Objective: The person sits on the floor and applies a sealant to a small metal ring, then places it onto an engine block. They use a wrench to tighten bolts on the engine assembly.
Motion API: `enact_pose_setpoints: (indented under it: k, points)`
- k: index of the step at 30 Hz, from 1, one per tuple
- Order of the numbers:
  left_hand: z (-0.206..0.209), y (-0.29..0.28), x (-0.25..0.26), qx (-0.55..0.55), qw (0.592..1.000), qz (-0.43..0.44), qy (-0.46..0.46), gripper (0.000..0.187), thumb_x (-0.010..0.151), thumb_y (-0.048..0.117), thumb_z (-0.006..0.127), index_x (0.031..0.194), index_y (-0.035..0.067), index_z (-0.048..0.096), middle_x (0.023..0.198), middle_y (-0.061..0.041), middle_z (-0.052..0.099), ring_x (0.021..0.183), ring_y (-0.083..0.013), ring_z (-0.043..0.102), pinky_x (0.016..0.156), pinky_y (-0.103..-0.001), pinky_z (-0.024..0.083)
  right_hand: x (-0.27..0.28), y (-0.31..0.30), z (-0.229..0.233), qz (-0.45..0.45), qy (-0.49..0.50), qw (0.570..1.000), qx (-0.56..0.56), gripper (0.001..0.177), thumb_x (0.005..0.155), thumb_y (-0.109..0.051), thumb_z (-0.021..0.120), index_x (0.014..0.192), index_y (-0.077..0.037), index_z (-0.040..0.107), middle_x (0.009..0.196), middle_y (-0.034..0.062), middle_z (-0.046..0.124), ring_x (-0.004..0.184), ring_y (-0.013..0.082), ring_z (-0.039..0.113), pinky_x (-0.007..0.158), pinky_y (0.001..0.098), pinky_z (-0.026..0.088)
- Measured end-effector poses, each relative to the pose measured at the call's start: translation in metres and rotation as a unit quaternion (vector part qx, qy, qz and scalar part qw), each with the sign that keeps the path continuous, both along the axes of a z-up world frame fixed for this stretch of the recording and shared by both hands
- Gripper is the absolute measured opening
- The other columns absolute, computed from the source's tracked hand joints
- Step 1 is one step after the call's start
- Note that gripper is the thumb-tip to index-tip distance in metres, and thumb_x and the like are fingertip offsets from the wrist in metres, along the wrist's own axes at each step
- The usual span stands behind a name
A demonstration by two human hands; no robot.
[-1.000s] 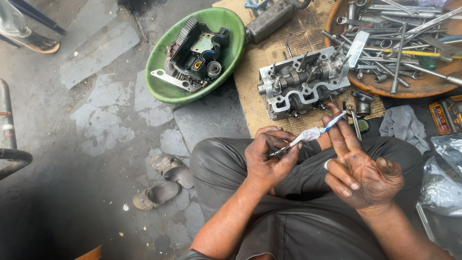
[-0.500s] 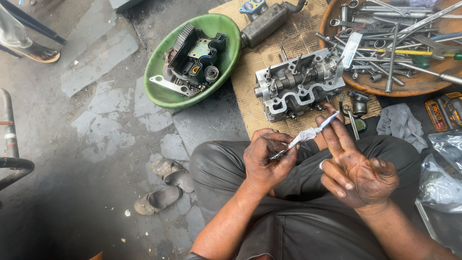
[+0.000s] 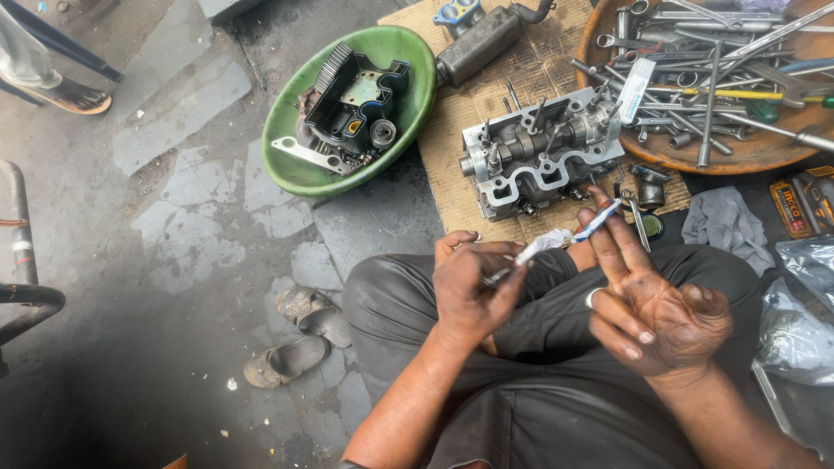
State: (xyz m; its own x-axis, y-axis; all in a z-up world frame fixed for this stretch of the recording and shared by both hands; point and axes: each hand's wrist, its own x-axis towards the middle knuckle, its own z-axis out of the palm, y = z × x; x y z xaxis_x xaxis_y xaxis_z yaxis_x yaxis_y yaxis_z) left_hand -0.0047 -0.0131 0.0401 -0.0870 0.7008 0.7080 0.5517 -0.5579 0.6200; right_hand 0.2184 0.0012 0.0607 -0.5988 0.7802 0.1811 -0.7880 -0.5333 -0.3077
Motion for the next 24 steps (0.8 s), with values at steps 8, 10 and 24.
enact_pose_setpoints:
  k: [8, 10, 24]
  points:
    - [-0.051, 0.029, -0.032, -0.272, 0.71, -0.13, -0.636, 0.028, 0.087, 0.0, 0.077, 0.11, 0.006, 0.061, 0.096, -0.014, 0.071, 0.081, -0.0224, 0.071, 0.079, -0.033, 0.058, 0.007, 0.003, 0.006, 0.001, 0.016, 1.0, -0.011, 0.101, 0.085, -0.029, 0.07, 0.166, -0.002, 0.017, 0.177, 0.0057, 0.007, 0.059, 0.0167, 0.047, 0.056, 0.0308, 0.047]
    - [-0.068, 0.035, -0.05, -0.302, 0.681, -0.157, -0.648, 0.023, 0.088, -0.001, 0.077, 0.104, 0.003, 0.061, 0.097, -0.014, 0.071, 0.085, -0.0234, 0.073, 0.082, -0.034, 0.06, 0.011, 0.005, 0.004, -0.002, 0.004, 1.0, -0.006, 0.1, 0.085, -0.029, 0.07, 0.166, -0.002, 0.018, 0.178, 0.0063, 0.008, 0.059, 0.0168, 0.047, 0.057, 0.031, 0.047]
    - [-0.179, 0.162, -0.176, -0.657, 0.703, -0.135, -0.236, 0.02, 0.098, 0.017, 0.067, 0.115, 0.007, 0.065, 0.108, -0.008, 0.073, 0.091, -0.0168, 0.071, 0.08, -0.034, 0.062, 0.031, 0.006, -0.012, -0.072, -0.063, 0.995, -0.017, 0.104, 0.082, -0.031, 0.073, 0.168, -0.004, 0.024, 0.176, 0.0104, 0.026, 0.057, 0.0151, 0.047, 0.057, 0.0289, 0.045]
